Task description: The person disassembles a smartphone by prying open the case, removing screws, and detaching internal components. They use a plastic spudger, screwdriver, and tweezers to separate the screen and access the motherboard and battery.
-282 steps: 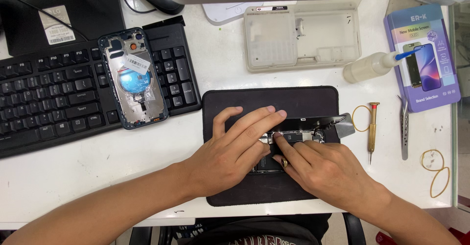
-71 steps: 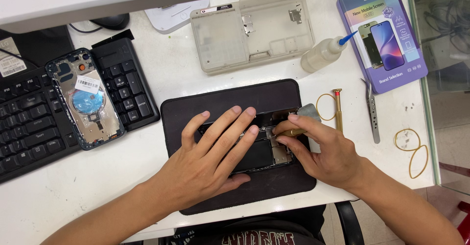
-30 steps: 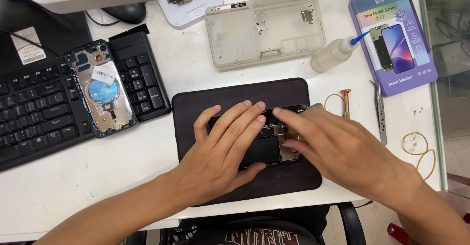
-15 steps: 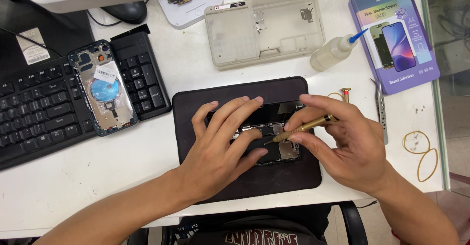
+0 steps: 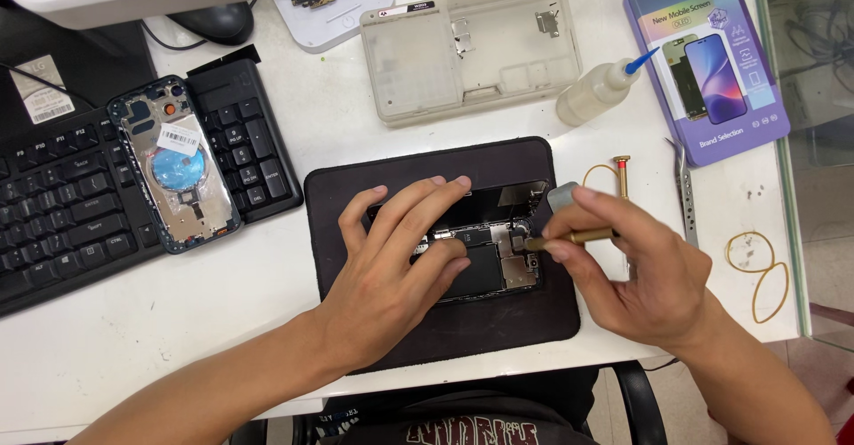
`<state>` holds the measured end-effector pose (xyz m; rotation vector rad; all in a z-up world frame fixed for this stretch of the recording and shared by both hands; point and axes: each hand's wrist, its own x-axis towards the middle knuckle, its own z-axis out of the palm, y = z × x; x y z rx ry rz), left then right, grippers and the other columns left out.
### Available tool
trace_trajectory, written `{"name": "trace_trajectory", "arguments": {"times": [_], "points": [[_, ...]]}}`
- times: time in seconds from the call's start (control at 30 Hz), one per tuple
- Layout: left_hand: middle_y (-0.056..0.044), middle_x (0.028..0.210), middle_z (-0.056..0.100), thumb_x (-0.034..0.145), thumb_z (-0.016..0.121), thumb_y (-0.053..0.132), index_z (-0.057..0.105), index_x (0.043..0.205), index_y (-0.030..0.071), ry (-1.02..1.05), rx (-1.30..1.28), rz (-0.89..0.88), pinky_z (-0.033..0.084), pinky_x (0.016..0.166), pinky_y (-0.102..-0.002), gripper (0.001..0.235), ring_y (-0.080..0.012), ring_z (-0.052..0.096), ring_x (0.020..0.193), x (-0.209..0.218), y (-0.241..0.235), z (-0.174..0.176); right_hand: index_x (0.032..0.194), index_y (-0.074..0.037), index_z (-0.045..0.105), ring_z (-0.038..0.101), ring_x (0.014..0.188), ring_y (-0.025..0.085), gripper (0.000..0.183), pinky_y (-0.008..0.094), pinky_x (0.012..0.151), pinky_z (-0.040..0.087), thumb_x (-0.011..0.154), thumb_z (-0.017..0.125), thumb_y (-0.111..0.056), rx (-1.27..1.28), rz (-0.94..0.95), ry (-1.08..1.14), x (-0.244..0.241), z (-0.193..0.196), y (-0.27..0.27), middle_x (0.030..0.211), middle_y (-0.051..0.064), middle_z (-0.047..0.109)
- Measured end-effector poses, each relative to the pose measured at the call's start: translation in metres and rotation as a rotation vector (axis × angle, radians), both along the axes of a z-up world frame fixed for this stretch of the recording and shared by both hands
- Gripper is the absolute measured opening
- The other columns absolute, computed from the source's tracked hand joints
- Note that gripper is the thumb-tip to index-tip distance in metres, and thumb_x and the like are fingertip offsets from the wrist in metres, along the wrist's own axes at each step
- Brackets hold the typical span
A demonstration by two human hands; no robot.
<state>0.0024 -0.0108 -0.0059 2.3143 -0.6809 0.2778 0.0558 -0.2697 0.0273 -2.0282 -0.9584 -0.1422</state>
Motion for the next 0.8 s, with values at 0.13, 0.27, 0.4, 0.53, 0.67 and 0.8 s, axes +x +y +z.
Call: {"name": "trace_trajectory", "arguments": {"times": [0.13,0.27,0.4,0.53,0.67,0.8], "points": [[-0.016,0.155,0.047,0.091,0.079,0.017,0.066,0.098,0.011,0.009,-0.018,-0.010,0.021,0.118,-0.055,0.016,-0.0304,0.044,0.144,0.000,0.000,0.000,0.138,0.008,0.044,0.077,0.088,0.020,0.057,0.028,0.078,0.063,0.090,0.074,0.007,-0.076,0.018,-0.051,-0.002,-0.010,-0.005,0.097,0.016,0.073],[-0.017,0.155,0.047,0.092,0.079,0.016,0.065,0.097,0.010,0.008,-0.017,-0.016,0.021,0.117,-0.055,0.016,-0.0311,0.044,0.144,0.000,0.001,0.000,0.138,0.008,0.043,0.076,0.089,0.020,0.058,0.028,0.077,0.063,0.089,0.074,0.008,-0.079,0.062,-0.028,-0.003,-0.015,-0.007,0.098,0.016,0.073],[-0.018,0.155,0.047,0.092,0.078,0.015,0.065,0.097,0.010,0.014,-0.018,-0.022,0.021,0.117,-0.055,0.015,-0.0315,0.045,0.144,0.001,0.001,0.001,0.138,0.009,0.044,0.076,0.087,0.020,0.058,0.029,0.076,0.063,0.088,0.074,0.008,-0.090,0.062,-0.048,-0.001,-0.015,-0.007,0.098,0.017,0.073],[-0.019,0.155,0.046,0.092,0.078,0.016,0.064,0.095,0.010,0.016,-0.033,-0.030,0.020,0.117,-0.056,0.015,-0.0325,0.044,0.143,0.001,0.001,0.001,0.139,0.007,0.042,0.076,0.090,0.020,0.056,0.029,0.079,0.064,0.092,0.072,0.010,-0.077,0.002,-0.073,0.002,-0.014,-0.009,0.099,0.016,0.072],[-0.019,0.155,0.046,0.092,0.078,0.017,0.064,0.093,0.010,0.021,-0.032,-0.030,0.020,0.117,-0.055,0.016,-0.0324,0.044,0.143,0.001,0.002,0.000,0.140,0.006,0.041,0.076,0.092,0.022,0.055,0.031,0.080,0.064,0.094,0.071,0.009,-0.088,-0.044,-0.124,0.004,-0.014,-0.011,0.099,0.017,0.071],[-0.019,0.155,0.047,0.092,0.078,0.017,0.064,0.093,0.010,0.024,-0.010,-0.024,0.020,0.117,-0.054,0.015,-0.0318,0.045,0.143,0.001,0.002,0.001,0.139,0.005,0.042,0.074,0.088,0.022,0.055,0.032,0.076,0.062,0.093,0.072,0.008,-0.106,-0.009,-0.080,0.005,-0.016,-0.007,0.098,0.016,0.071]]}}
